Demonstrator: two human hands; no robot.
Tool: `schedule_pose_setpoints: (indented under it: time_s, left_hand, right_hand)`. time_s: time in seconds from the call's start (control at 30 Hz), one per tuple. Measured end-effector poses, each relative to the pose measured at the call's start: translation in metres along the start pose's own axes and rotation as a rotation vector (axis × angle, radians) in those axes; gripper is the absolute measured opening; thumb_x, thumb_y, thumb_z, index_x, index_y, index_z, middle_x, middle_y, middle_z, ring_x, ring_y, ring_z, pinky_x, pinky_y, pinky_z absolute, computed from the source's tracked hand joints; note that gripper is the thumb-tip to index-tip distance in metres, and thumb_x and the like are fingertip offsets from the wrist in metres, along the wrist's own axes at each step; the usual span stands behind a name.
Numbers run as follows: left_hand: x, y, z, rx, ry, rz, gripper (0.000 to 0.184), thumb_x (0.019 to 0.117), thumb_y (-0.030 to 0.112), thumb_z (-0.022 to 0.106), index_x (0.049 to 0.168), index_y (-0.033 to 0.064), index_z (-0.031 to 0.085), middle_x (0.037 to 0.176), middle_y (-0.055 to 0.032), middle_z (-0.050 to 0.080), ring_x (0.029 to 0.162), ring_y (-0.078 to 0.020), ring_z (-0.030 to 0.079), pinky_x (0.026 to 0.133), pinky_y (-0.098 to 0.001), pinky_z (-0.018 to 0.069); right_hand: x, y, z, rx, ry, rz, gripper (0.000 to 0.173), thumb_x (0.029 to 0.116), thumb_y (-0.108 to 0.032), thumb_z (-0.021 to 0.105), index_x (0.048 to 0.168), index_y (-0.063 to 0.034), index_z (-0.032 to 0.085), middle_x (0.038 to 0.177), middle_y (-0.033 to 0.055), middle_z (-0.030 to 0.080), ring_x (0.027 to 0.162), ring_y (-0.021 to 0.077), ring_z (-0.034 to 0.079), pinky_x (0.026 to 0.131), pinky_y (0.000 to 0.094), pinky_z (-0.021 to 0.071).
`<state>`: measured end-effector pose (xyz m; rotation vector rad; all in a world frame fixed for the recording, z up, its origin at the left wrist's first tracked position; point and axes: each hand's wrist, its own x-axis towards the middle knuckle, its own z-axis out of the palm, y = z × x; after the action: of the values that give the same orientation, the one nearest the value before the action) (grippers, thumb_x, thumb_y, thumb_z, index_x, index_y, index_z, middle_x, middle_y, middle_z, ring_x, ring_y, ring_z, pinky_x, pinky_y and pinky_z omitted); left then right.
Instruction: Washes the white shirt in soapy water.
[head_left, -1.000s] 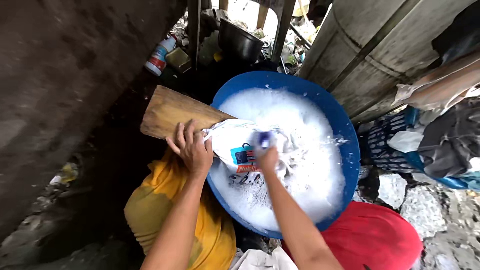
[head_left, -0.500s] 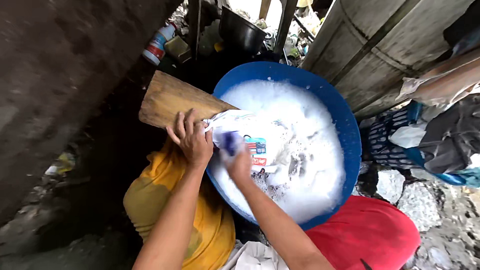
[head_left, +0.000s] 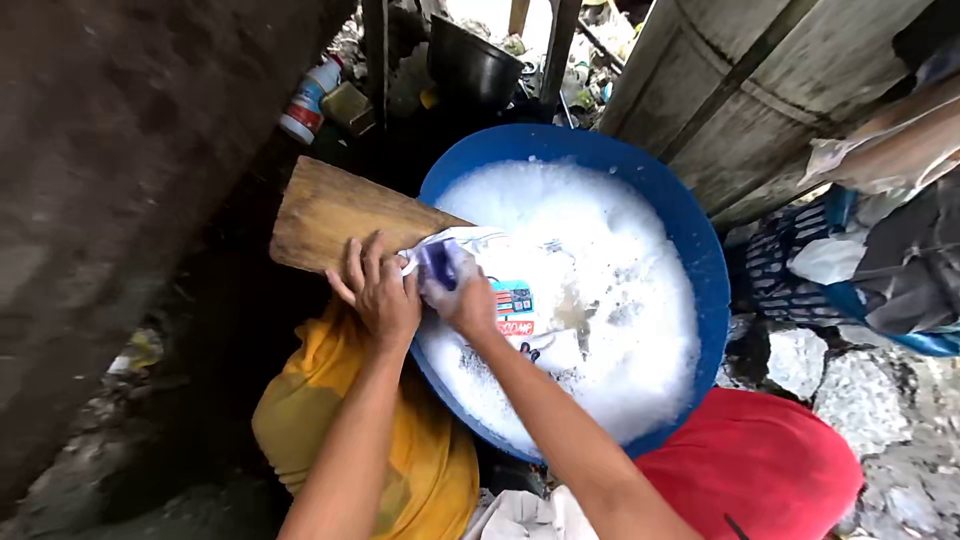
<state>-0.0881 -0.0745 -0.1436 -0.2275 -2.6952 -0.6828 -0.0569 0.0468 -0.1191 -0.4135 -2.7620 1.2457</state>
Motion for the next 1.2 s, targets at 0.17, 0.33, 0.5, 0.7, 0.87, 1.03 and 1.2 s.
schedule_pose_setpoints:
  time_s: [0.17, 0.33, 0.5, 0.7, 0.87, 1.03, 1.2]
  left_hand:
    - [0.003, 0.001, 0.002, -0.008, -0.016, 0.016, 0.031, 0.1026, 0.029, 0.056, 0.110, 0.0030, 0.071, 0.151, -0.0142, 0.052, 0.150, -0.0447, 0.030, 0.116, -0.0763, 0.0062]
    - [0.003, 0.010, -0.011, 0.002, -0.122, 0.038, 0.030, 0.1041, 0.024, 0.053, 0.117, 0.0001, 0.068, 0.154, -0.0164, 0.048, 0.152, -0.0451, 0.025, 0.115, -0.0773, 0.0038]
    - [0.006, 0.039, -0.058, -0.115, -0.148, 0.130, 0.034, 0.1059, 0.018, 0.051, 0.115, -0.0113, 0.065, 0.119, -0.0308, 0.066, 0.124, -0.0489, 0.057, 0.117, -0.0740, 0.0112]
    - [0.029, 0.021, -0.088, -0.098, -0.009, -0.117, 0.037, 0.1057, 0.021, 0.051, 0.119, -0.0116, 0.062, 0.122, -0.0329, 0.063, 0.125, -0.0506, 0.053, 0.116, -0.0668, 0.0214]
    - [0.039, 0.028, -0.108, 0.016, -0.298, -0.262, 0.052, 0.0969, 0.018, 0.068, 0.143, 0.0006, 0.052, 0.150, -0.0323, 0.043, 0.144, -0.0560, 0.028, 0.110, -0.0783, 0.0190]
    - [0.014, 0.058, -0.112, -0.030, -0.262, -0.156, 0.053, 0.0958, 0.023, 0.071, 0.141, 0.0016, 0.054, 0.155, -0.0266, 0.040, 0.149, -0.0514, 0.021, 0.115, -0.0747, 0.0133]
    - [-0.047, 0.071, -0.083, -0.164, -0.207, -0.035, 0.038, 0.0976, 0.020, 0.063, 0.127, -0.0045, 0.064, 0.148, -0.0271, 0.049, 0.143, -0.0519, 0.033, 0.115, -0.0699, 0.0202]
  right_hand:
    - [0.024, 0.126, -0.089, -0.224, 0.059, 0.431, 0.066, 0.0962, -0.033, 0.070, 0.147, 0.0018, 0.048, 0.137, 0.0328, 0.058, 0.126, 0.0508, 0.057, 0.102, 0.0665, 0.0470]
    - [0.025, 0.145, -0.156, -0.351, -0.005, 0.603, 0.072, 0.0948, -0.031, 0.071, 0.153, 0.0013, 0.042, 0.153, 0.0379, 0.038, 0.140, 0.0588, 0.038, 0.103, 0.0753, 0.0370]
    - [0.012, 0.132, -0.218, -0.419, -0.168, 0.440, 0.055, 0.0956, -0.027, 0.070, 0.139, 0.0043, 0.057, 0.145, 0.0386, 0.046, 0.138, 0.0591, 0.039, 0.101, 0.0777, 0.0367]
    - [-0.012, 0.120, -0.307, -0.357, -0.138, 0.151, 0.047, 0.1000, -0.035, 0.067, 0.132, -0.0010, 0.063, 0.122, 0.0304, 0.065, 0.118, 0.0507, 0.061, 0.098, 0.0727, 0.0441]
    - [-0.068, 0.109, -0.372, -0.172, 0.143, 0.045, 0.035, 0.1031, -0.022, 0.062, 0.132, -0.0025, 0.064, 0.134, 0.0238, 0.063, 0.123, 0.0386, 0.061, 0.105, 0.0610, 0.0458]
    - [-0.172, 0.216, -0.422, -0.020, 0.680, 0.204, 0.049, 0.1032, -0.037, 0.053, 0.136, -0.0006, 0.058, 0.138, 0.0228, 0.057, 0.125, 0.0283, 0.059, 0.103, 0.0486, 0.0506]
    - [-0.299, 0.328, -0.371, -0.067, 0.468, 0.758, 0.041, 0.1002, -0.007, 0.051, 0.137, 0.0125, 0.053, 0.133, 0.0406, 0.055, 0.124, 0.0530, 0.055, 0.103, 0.0686, 0.0420]
